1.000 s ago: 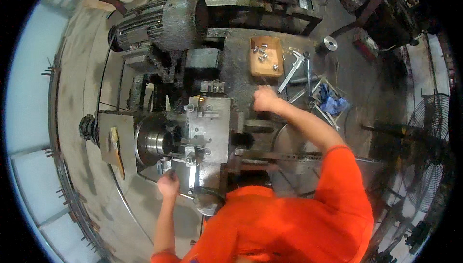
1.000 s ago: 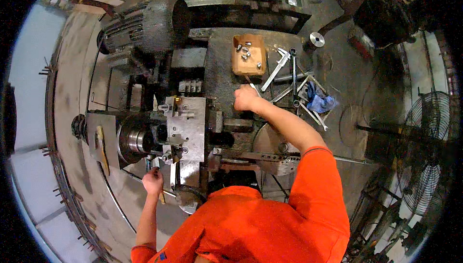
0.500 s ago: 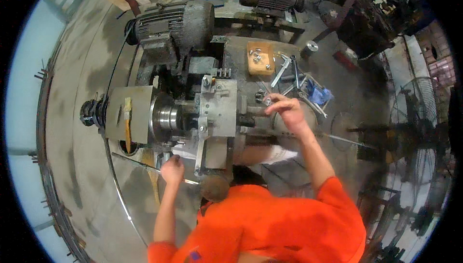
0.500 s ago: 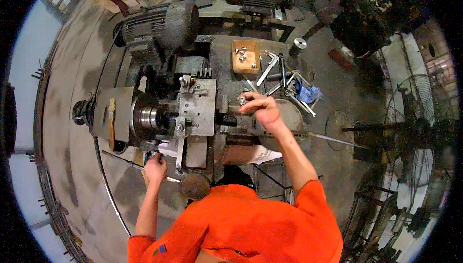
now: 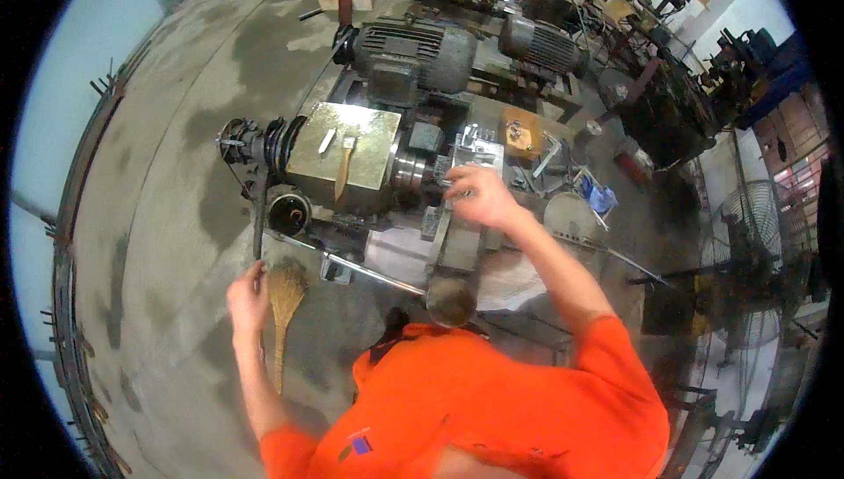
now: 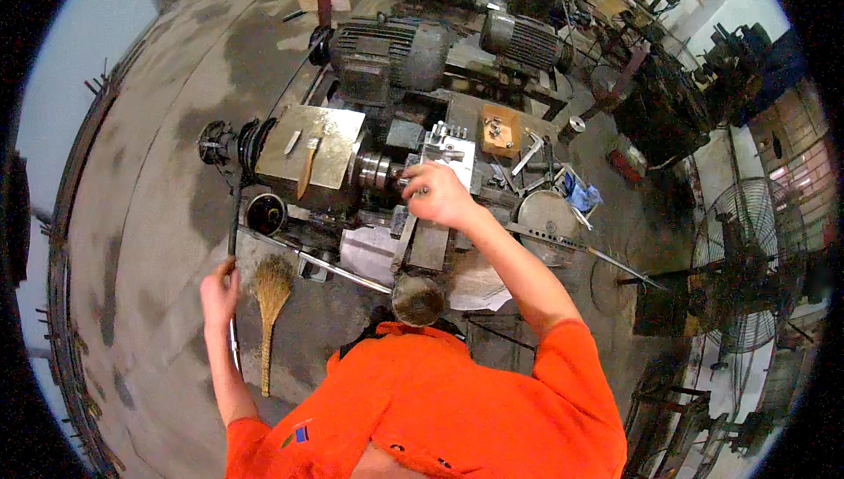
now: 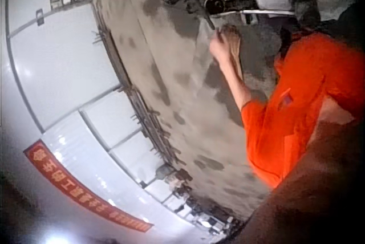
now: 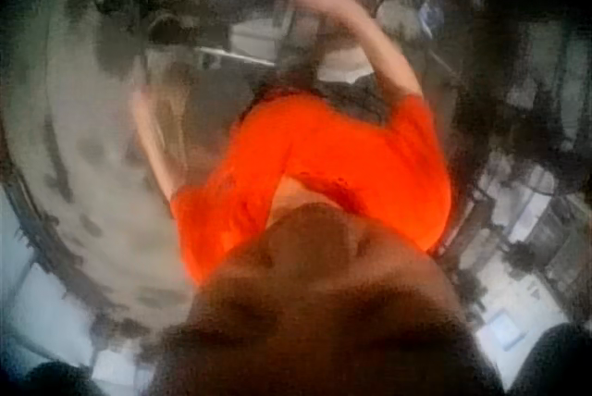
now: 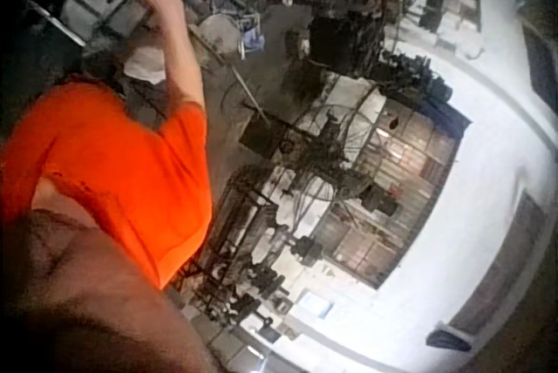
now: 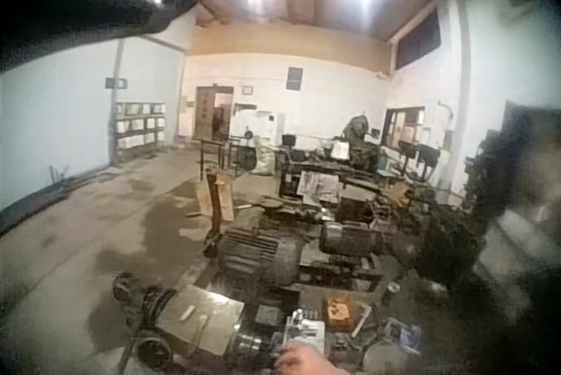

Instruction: The person uses a long metal bar to rotate a large cylindrical component on a machine. They repeatedly pick up small metal parts from a wooden block, insert them into the machine, and rotate the component to secure them. The person briefly walks away to retrieve a long metal rod before returning to continue the assembly.

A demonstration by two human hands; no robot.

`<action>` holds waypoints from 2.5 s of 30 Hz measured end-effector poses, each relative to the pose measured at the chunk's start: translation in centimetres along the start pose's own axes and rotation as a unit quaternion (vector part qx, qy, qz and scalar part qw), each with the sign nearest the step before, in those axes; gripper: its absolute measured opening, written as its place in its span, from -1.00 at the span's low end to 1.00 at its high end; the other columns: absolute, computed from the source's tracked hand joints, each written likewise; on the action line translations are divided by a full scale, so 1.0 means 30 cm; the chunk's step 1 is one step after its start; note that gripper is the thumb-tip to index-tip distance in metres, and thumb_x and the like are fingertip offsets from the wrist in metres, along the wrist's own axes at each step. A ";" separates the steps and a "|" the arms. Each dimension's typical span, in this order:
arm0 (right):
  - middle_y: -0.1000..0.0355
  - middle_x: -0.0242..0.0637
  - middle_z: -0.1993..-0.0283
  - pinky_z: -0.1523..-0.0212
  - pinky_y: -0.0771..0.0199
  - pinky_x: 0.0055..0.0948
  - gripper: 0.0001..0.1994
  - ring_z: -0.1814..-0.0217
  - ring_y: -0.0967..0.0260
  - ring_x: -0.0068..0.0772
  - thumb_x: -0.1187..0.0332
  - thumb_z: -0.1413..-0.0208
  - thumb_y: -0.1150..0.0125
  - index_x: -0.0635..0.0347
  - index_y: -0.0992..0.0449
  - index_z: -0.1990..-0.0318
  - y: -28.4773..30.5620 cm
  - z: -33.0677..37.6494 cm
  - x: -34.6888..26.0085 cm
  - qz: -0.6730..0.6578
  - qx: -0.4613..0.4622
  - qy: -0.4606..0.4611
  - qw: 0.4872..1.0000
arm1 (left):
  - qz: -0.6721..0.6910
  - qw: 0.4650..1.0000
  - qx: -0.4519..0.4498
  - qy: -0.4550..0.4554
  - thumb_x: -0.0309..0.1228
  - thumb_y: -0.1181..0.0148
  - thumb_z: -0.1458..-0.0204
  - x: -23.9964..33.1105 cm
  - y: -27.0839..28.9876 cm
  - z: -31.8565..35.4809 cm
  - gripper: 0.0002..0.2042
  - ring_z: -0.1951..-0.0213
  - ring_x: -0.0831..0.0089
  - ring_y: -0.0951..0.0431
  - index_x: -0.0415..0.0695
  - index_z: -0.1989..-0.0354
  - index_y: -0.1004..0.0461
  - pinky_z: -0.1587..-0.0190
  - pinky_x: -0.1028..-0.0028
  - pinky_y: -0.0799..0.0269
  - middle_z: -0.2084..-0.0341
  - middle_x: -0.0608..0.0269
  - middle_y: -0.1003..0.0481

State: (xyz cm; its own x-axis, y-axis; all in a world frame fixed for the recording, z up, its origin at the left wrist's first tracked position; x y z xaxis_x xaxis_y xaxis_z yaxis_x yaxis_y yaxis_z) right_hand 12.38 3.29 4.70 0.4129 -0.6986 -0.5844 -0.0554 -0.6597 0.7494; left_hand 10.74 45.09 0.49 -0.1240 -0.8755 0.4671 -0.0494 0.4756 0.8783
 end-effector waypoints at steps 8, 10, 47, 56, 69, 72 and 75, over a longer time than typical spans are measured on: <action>-0.38 0.05 0.56 0.35 -0.42 -0.23 -0.85 0.44 -0.39 0.03 0.40 0.39 -0.08 0.34 -0.44 0.69 -0.248 -0.170 0.216 0.102 -0.089 -0.186 0.973 | 0.044 0.986 -0.031 0.156 -0.38 -0.04 0.04 -0.314 0.039 0.332 -0.80 0.47 0.17 -0.50 -0.19 0.27 -0.46 0.39 0.31 -0.36 0.58 0.05 -0.48; -0.39 0.03 0.56 0.36 -0.42 -0.25 -0.85 0.45 -0.40 0.01 0.39 0.41 -0.10 0.33 -0.46 0.66 -0.262 -0.182 0.233 0.105 -0.120 -0.196 0.968 | 0.051 0.972 -0.084 0.212 -0.35 -0.04 0.03 -0.317 -0.003 0.384 -0.77 0.51 0.17 -0.48 -0.23 0.28 -0.46 0.41 0.34 -0.34 0.63 0.04 -0.45; -0.36 -0.28 0.67 0.48 -0.27 -0.52 -0.83 0.57 -0.27 -0.58 0.33 0.34 -0.08 0.28 -0.45 0.61 -0.192 -0.171 0.205 -0.051 0.100 -0.283 0.953 | -0.312 0.948 -0.011 0.063 -0.48 -0.17 0.38 -0.900 0.098 0.194 -0.78 0.56 0.16 -0.44 -0.09 0.49 -0.30 0.49 0.23 -0.31 0.64 0.17 -0.40; -0.43 -0.03 0.22 0.17 -0.35 -0.49 -0.81 0.07 -0.39 -0.24 0.49 0.40 -0.06 0.29 -0.46 0.49 -0.002 0.063 0.122 -0.093 0.206 -0.188 0.956 | 0.140 0.935 0.326 0.017 -0.58 -0.03 0.18 -0.605 -0.045 0.122 -0.70 0.27 0.16 -0.49 -0.21 0.19 -0.43 0.13 0.29 -0.36 0.33 -0.05 -0.47; -0.41 -0.36 0.52 0.41 -0.30 -0.63 -0.79 0.46 -0.30 -0.63 0.55 0.33 0.01 0.37 -0.48 0.44 0.197 0.831 0.085 -0.060 0.291 -0.486 0.822 | -0.232 0.902 -0.269 -0.245 -0.21 -0.01 0.15 -0.564 -1.226 -0.074 -0.81 0.54 0.14 -0.49 0.00 0.46 -0.49 0.40 0.18 -0.39 0.62 0.16 -0.47; -0.41 -0.36 0.55 0.41 -0.31 -0.65 -0.82 0.47 -0.31 -0.65 0.59 0.31 -0.01 0.35 -0.48 0.45 0.203 0.868 0.120 -0.069 0.315 -0.474 0.820 | -0.266 0.899 -0.139 -0.319 -0.15 0.00 0.11 -0.641 -1.156 -0.169 -0.74 0.43 0.13 -0.51 -0.02 0.37 -0.50 0.33 0.20 -0.39 0.49 0.18 -0.52; -0.42 -0.38 0.54 0.42 -0.30 -0.64 -0.83 0.47 -0.31 -0.65 0.57 0.29 -0.02 0.32 -0.49 0.45 0.247 1.001 0.196 -0.037 0.295 -0.497 0.816 | -0.273 0.900 -0.296 -0.168 -0.06 -0.02 0.11 -0.542 -1.121 -0.163 -0.66 0.42 0.11 -0.51 -0.06 0.36 -0.49 0.35 0.19 -0.40 0.47 0.12 -0.52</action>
State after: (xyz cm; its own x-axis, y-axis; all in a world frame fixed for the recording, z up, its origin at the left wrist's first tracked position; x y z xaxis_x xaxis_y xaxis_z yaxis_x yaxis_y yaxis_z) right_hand -12.90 -14.02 -2.51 -0.4892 -0.3379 -0.8040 -0.6118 -0.5240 0.5925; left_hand 19.27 42.90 -36.14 -0.5389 -0.8421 -0.0206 0.3303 -0.2337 0.9145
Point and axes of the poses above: each hand's wrist, its own z-axis away from the middle knuckle, its own y-axis out of the back of the hand, x = y × z, the point moved 5 cm from there along -z, towards the middle knuckle
